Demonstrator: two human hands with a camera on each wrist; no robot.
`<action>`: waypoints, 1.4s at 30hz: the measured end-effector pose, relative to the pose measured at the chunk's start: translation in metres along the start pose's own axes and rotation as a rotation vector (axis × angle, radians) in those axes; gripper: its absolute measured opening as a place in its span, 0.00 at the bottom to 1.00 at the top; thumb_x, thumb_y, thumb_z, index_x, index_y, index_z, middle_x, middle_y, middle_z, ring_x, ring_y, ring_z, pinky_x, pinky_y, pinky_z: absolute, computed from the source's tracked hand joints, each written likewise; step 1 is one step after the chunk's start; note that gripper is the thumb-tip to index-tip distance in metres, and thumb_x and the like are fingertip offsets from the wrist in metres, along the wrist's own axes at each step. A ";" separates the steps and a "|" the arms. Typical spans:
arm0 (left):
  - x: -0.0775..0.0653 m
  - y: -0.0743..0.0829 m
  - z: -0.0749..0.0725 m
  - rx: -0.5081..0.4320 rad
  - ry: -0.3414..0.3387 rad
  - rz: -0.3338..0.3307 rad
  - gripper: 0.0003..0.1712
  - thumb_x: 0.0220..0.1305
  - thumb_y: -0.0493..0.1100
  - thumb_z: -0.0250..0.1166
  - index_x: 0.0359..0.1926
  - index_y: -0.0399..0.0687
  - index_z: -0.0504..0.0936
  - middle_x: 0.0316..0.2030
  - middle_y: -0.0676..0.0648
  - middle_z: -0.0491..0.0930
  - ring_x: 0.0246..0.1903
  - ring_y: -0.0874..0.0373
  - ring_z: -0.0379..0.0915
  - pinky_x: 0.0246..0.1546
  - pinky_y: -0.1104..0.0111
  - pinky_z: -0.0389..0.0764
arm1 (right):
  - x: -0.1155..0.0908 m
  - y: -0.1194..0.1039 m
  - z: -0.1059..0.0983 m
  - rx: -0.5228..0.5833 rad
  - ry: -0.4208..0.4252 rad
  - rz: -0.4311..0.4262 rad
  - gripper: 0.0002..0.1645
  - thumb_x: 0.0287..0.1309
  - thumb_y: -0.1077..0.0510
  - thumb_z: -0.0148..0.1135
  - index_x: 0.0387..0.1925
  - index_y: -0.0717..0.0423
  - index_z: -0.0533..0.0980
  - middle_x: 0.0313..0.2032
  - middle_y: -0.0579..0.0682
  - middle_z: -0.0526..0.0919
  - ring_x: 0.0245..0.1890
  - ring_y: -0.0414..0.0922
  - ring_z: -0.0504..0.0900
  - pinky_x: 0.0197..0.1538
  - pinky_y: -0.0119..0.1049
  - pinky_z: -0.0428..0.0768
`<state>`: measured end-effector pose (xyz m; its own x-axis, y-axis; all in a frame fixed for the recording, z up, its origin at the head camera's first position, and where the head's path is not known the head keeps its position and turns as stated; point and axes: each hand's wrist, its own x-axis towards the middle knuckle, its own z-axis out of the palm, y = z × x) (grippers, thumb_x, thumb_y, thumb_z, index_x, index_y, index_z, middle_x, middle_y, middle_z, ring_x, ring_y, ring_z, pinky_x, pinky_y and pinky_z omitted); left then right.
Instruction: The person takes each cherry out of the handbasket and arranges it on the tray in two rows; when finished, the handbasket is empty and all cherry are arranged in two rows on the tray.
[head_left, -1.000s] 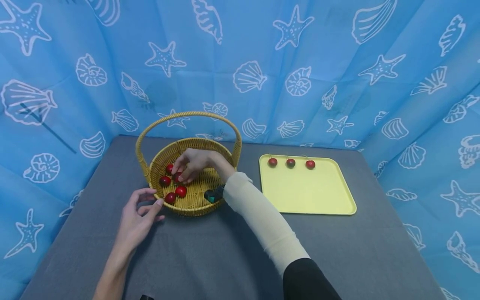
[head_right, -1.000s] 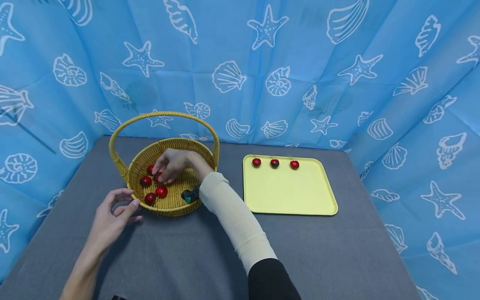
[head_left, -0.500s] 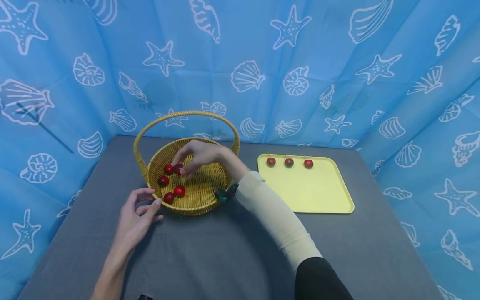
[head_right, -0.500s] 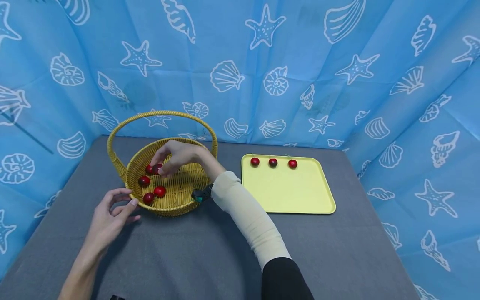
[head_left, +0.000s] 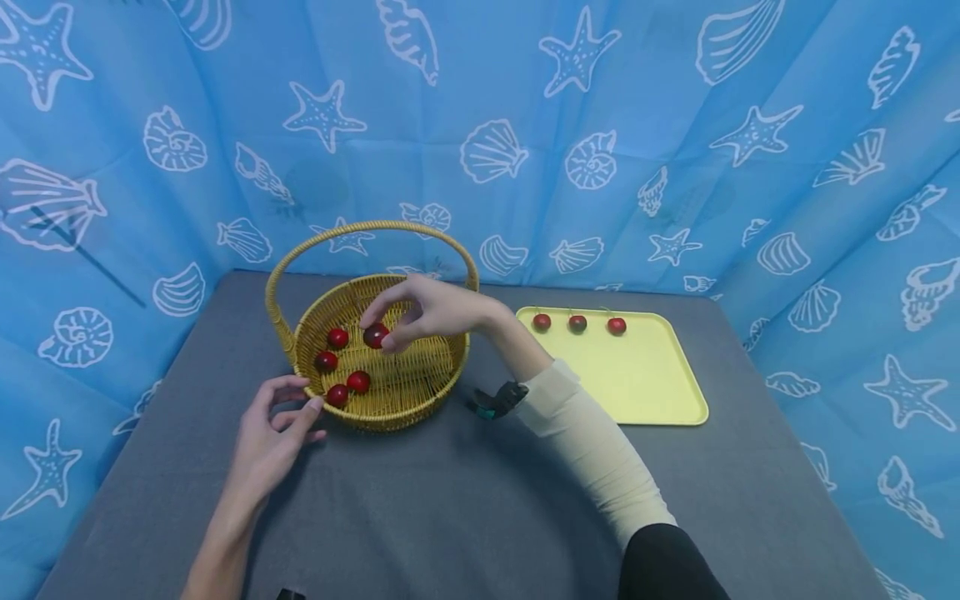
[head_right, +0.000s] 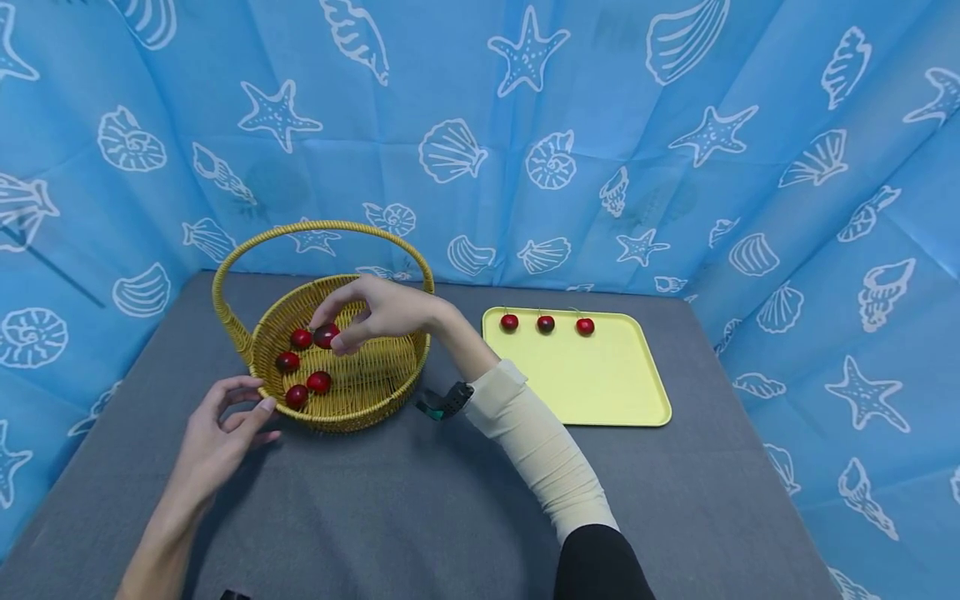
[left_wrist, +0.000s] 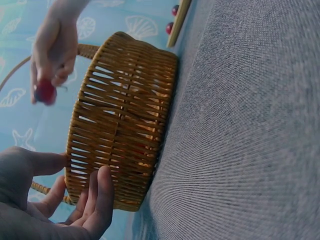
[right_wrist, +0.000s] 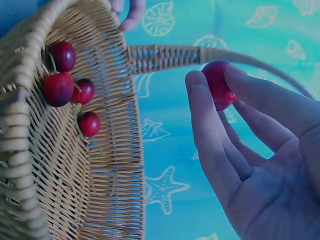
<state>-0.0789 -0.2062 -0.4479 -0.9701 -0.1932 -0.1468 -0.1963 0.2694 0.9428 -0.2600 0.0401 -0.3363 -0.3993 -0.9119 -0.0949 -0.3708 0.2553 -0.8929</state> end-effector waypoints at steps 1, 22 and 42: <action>0.000 0.000 0.000 0.000 0.001 0.000 0.31 0.82 0.50 0.63 0.76 0.45 0.65 0.67 0.40 0.69 0.48 0.59 0.85 0.46 0.66 0.96 | -0.005 -0.001 0.001 0.010 0.003 -0.010 0.23 0.71 0.65 0.69 0.65 0.62 0.80 0.62 0.56 0.86 0.47 0.50 0.95 0.56 0.44 0.95; -0.001 0.001 -0.001 -0.013 0.006 0.014 0.30 0.82 0.49 0.63 0.75 0.44 0.65 0.65 0.40 0.69 0.47 0.60 0.86 0.46 0.66 0.96 | -0.110 -0.010 0.004 0.015 0.246 -0.151 0.20 0.67 0.68 0.72 0.60 0.61 0.82 0.58 0.57 0.83 0.47 0.49 0.90 0.58 0.45 0.94; -0.001 0.001 -0.001 -0.012 -0.009 -0.009 0.30 0.82 0.49 0.63 0.75 0.46 0.65 0.67 0.41 0.69 0.48 0.61 0.86 0.47 0.65 0.96 | -0.203 0.017 -0.027 -0.193 0.601 0.008 0.17 0.63 0.69 0.75 0.53 0.60 0.85 0.54 0.52 0.83 0.50 0.37 0.84 0.42 0.31 0.93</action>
<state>-0.0785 -0.2065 -0.4464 -0.9695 -0.1871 -0.1581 -0.2035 0.2559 0.9451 -0.2081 0.2379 -0.3203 -0.7832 -0.5841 0.2131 -0.4882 0.3654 -0.7926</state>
